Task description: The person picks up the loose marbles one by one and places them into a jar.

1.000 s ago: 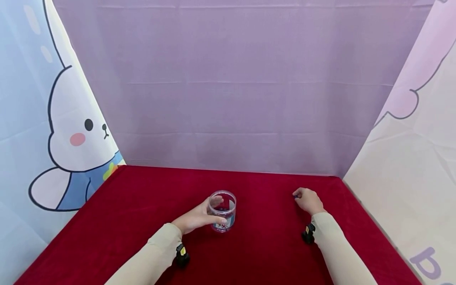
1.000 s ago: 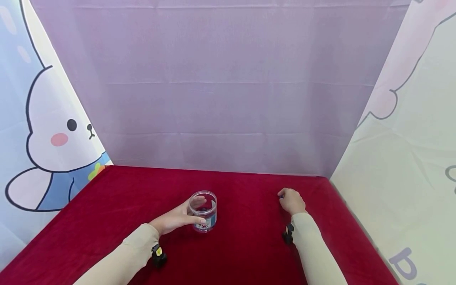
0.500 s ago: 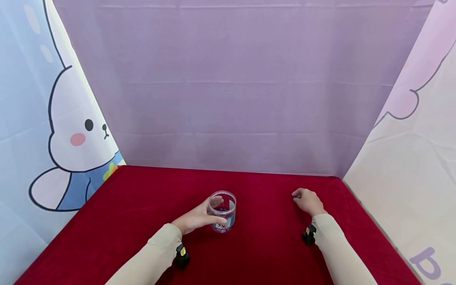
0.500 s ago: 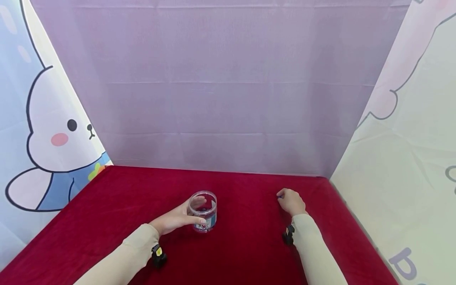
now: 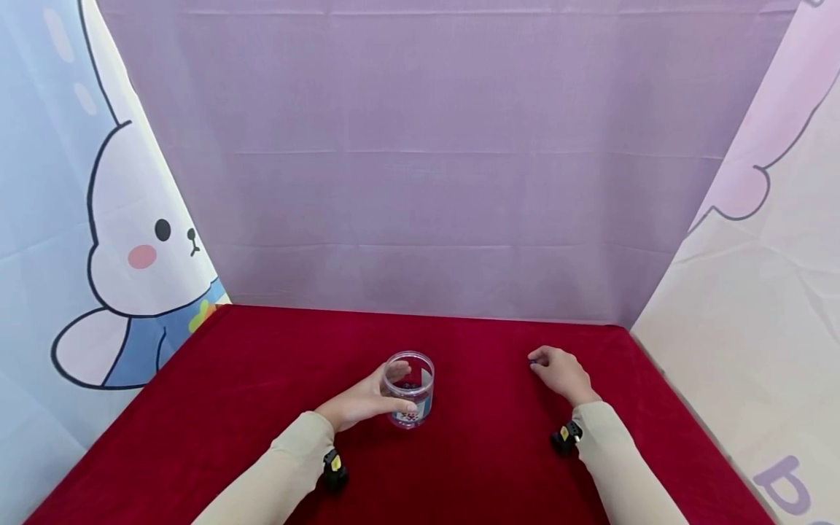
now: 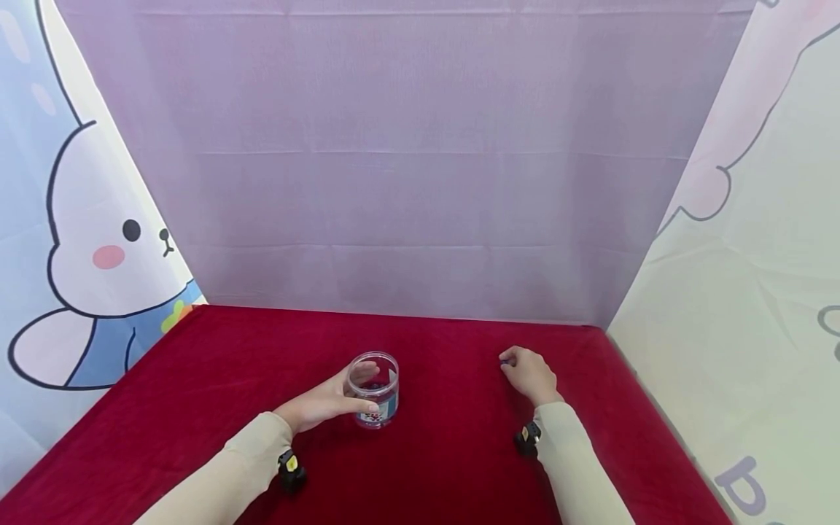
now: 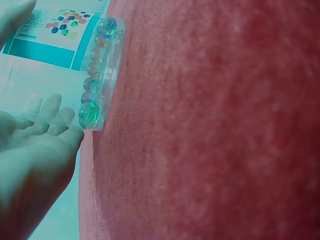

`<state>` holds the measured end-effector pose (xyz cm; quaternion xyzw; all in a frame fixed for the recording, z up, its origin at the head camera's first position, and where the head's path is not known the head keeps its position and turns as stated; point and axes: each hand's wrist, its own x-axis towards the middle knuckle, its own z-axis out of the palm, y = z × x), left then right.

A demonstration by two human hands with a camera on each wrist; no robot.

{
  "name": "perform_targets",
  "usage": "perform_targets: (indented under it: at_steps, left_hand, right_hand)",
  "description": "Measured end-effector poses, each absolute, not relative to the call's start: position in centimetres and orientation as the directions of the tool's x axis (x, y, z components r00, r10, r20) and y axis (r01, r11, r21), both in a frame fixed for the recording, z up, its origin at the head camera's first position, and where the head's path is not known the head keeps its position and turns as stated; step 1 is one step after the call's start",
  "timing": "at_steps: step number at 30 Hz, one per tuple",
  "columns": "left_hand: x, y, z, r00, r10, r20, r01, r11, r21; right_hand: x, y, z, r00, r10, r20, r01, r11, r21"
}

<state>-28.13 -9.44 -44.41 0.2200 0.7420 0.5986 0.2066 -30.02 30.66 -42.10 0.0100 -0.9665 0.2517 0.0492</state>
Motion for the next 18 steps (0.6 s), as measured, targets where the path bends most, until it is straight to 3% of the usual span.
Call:
perform_targets:
  at_steps: [18]
  left_hand:
    - [-28.1, -9.4, -44.5, -0.819, 0.571, -0.05, 0.076, 0.195, 0.978]
  right_hand:
    - [-29.2, 27.7, -40.6, -0.981, -0.042, 0.19, -0.131, 0.865, -0.484]
